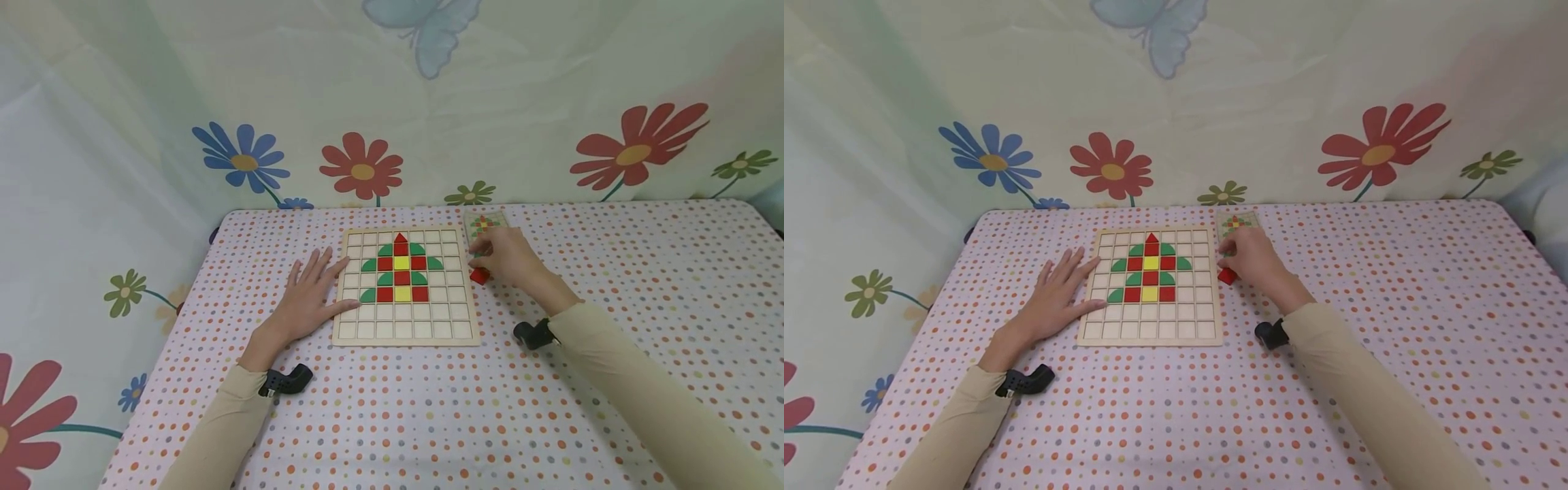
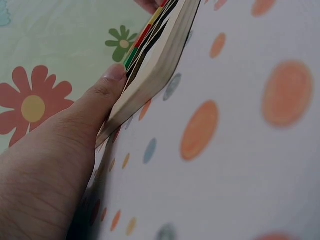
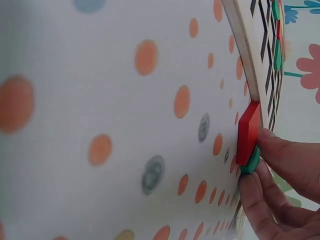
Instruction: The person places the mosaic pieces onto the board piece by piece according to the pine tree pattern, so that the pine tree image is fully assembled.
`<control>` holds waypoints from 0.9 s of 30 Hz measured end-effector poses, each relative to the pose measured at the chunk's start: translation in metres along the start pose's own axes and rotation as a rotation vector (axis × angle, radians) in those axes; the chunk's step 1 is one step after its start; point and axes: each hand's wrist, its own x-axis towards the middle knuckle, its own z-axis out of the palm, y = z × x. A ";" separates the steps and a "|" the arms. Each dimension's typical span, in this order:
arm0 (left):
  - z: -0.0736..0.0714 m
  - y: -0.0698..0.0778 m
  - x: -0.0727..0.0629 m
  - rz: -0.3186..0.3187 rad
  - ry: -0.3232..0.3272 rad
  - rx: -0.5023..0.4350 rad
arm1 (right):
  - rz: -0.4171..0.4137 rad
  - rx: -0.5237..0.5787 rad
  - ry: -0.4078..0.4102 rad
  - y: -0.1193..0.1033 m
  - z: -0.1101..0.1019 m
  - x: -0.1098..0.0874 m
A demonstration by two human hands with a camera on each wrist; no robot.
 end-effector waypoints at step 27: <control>0.000 -0.001 0.001 0.020 0.013 -0.003 | -0.069 0.095 0.191 0.019 0.000 -0.012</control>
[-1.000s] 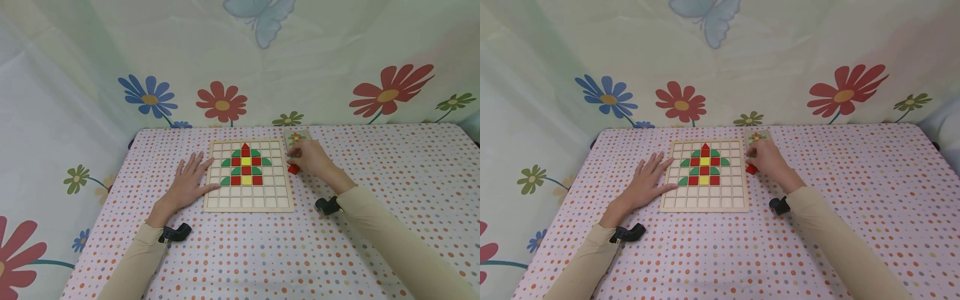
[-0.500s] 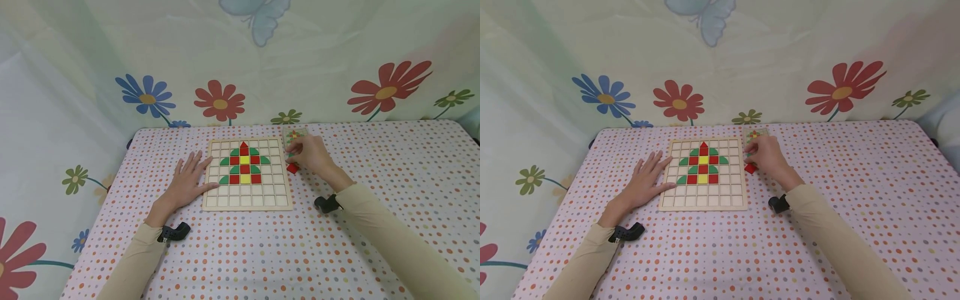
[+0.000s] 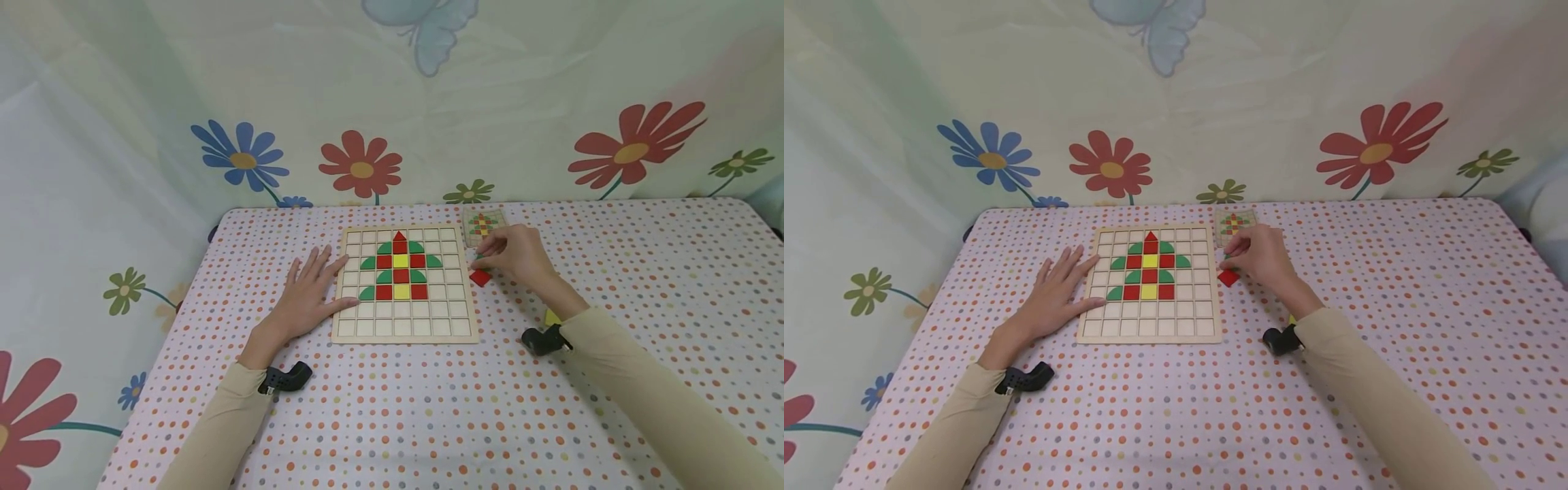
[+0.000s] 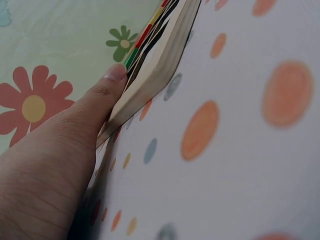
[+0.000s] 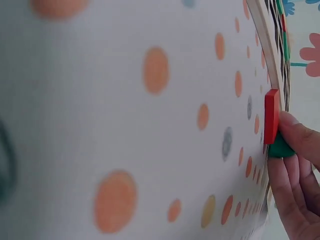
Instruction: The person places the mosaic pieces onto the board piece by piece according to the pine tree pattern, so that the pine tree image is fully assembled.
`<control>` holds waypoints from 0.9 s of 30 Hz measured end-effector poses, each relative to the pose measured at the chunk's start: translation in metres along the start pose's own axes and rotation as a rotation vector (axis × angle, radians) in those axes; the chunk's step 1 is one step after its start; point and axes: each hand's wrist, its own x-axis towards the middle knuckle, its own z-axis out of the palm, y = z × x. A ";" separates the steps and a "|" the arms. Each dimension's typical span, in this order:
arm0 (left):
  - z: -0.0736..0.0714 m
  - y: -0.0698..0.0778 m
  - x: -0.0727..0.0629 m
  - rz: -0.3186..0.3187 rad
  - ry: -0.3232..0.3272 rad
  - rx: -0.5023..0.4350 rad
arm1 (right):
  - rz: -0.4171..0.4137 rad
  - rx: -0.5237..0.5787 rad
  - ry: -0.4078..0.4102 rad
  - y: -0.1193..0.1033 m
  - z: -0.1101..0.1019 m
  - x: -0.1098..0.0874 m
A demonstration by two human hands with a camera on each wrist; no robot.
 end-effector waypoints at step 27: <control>0.000 0.000 0.000 -0.023 -0.012 0.009 | -0.103 0.180 -0.310 -0.047 0.033 -0.009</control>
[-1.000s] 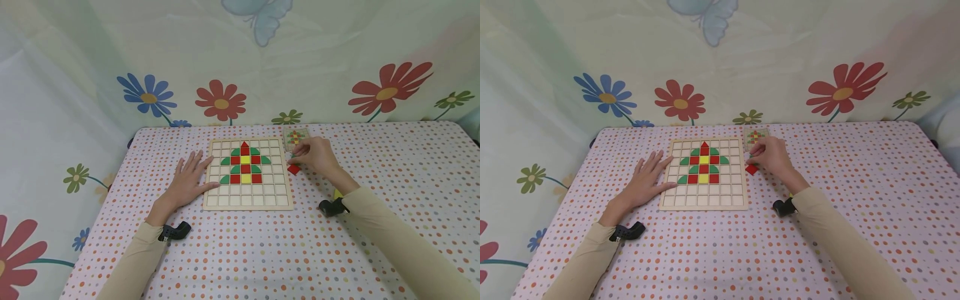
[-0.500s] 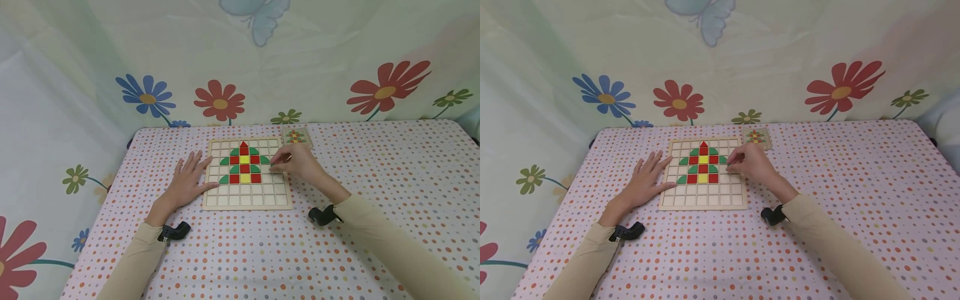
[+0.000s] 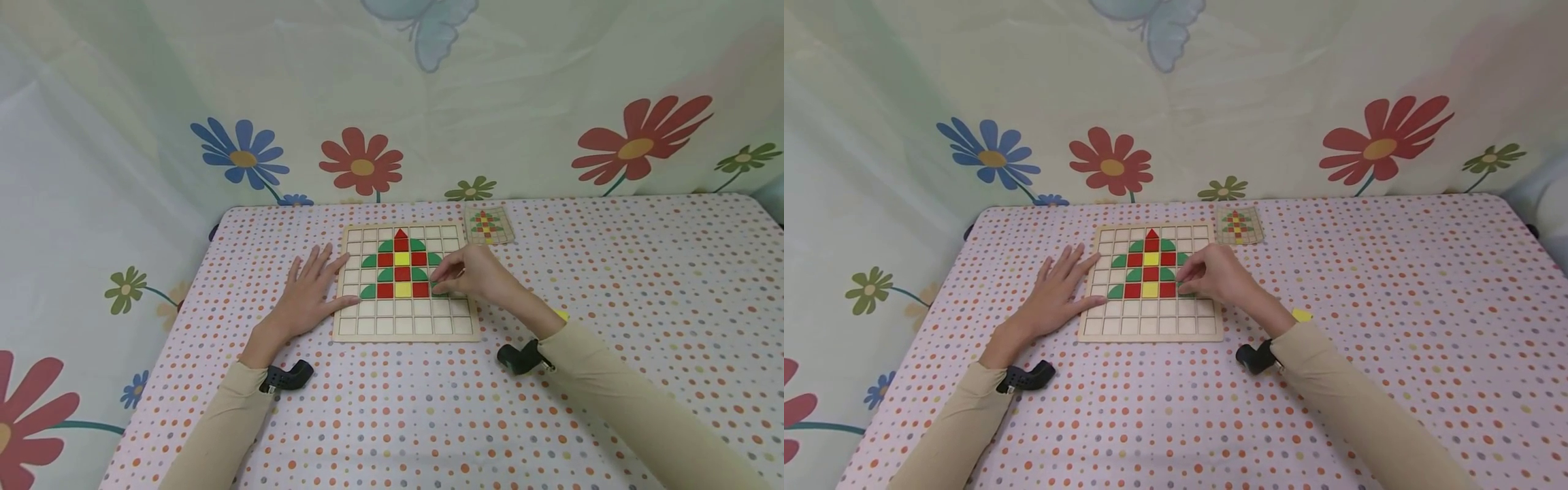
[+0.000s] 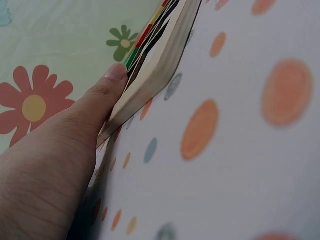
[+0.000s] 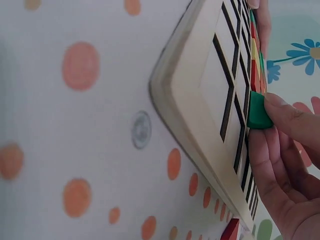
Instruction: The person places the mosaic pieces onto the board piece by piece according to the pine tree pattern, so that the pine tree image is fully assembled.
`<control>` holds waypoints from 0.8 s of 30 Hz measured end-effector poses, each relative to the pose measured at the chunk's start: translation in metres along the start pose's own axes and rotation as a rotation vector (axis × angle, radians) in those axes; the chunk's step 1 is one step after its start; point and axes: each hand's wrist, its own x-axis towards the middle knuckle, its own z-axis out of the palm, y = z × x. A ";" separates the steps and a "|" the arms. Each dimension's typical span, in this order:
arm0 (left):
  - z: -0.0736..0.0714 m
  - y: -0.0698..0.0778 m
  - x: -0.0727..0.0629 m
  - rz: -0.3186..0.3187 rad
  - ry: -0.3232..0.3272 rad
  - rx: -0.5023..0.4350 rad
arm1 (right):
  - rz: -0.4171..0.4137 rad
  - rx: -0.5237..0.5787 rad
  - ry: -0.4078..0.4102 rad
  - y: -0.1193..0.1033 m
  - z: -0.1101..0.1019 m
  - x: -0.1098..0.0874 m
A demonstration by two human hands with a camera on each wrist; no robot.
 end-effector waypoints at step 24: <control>-0.001 0.003 -0.002 0.006 0.006 0.008 | 0.078 -0.289 -0.115 -0.033 0.008 0.003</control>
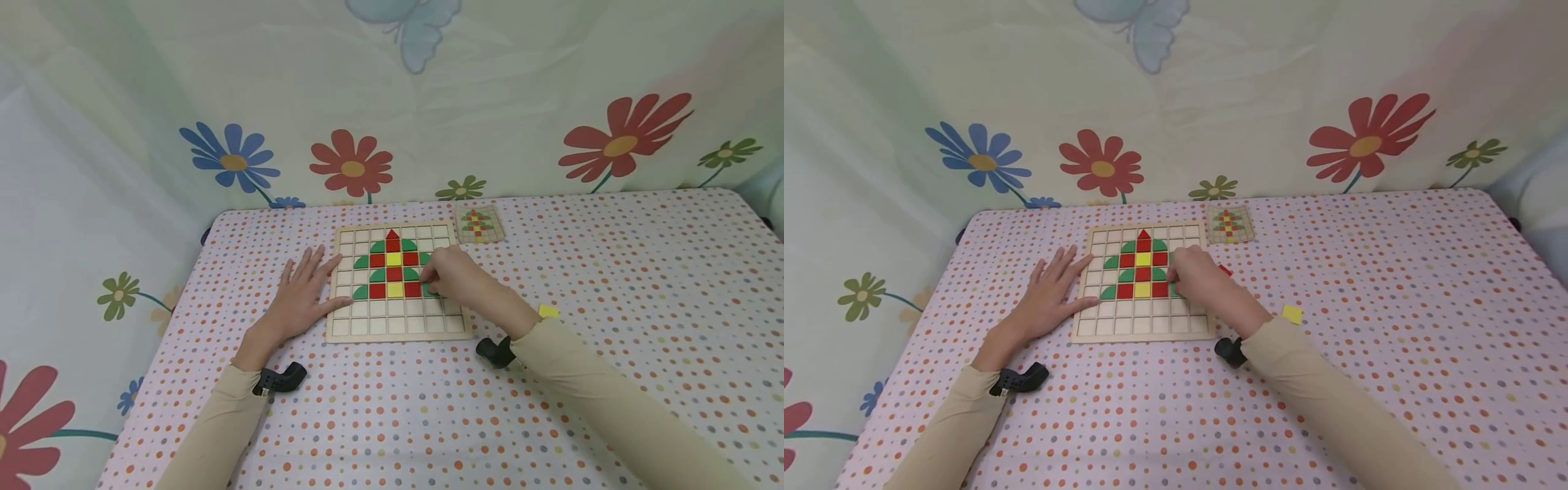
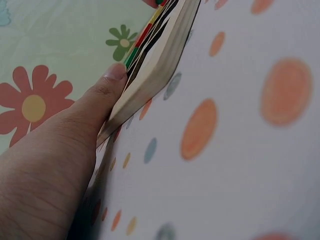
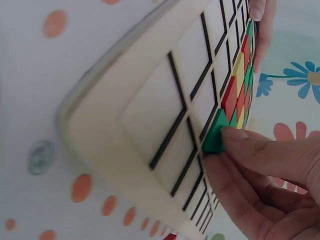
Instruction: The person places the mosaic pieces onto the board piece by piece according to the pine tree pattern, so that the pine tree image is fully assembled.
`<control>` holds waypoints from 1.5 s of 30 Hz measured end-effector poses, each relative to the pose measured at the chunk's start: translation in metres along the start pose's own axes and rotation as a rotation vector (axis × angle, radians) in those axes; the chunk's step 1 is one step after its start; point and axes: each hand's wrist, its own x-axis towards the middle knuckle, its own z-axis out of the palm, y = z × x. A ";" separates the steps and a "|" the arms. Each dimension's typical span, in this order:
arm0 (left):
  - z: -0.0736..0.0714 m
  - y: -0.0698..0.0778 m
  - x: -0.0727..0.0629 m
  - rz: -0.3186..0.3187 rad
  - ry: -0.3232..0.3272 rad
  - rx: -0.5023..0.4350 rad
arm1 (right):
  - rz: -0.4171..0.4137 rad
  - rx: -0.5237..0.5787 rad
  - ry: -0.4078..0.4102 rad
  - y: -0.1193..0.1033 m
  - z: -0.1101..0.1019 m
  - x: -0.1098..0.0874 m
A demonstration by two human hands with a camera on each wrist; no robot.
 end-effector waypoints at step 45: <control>-0.001 -0.001 -0.001 0.010 0.011 -0.022 | 0.162 0.060 0.111 0.060 -0.026 -0.021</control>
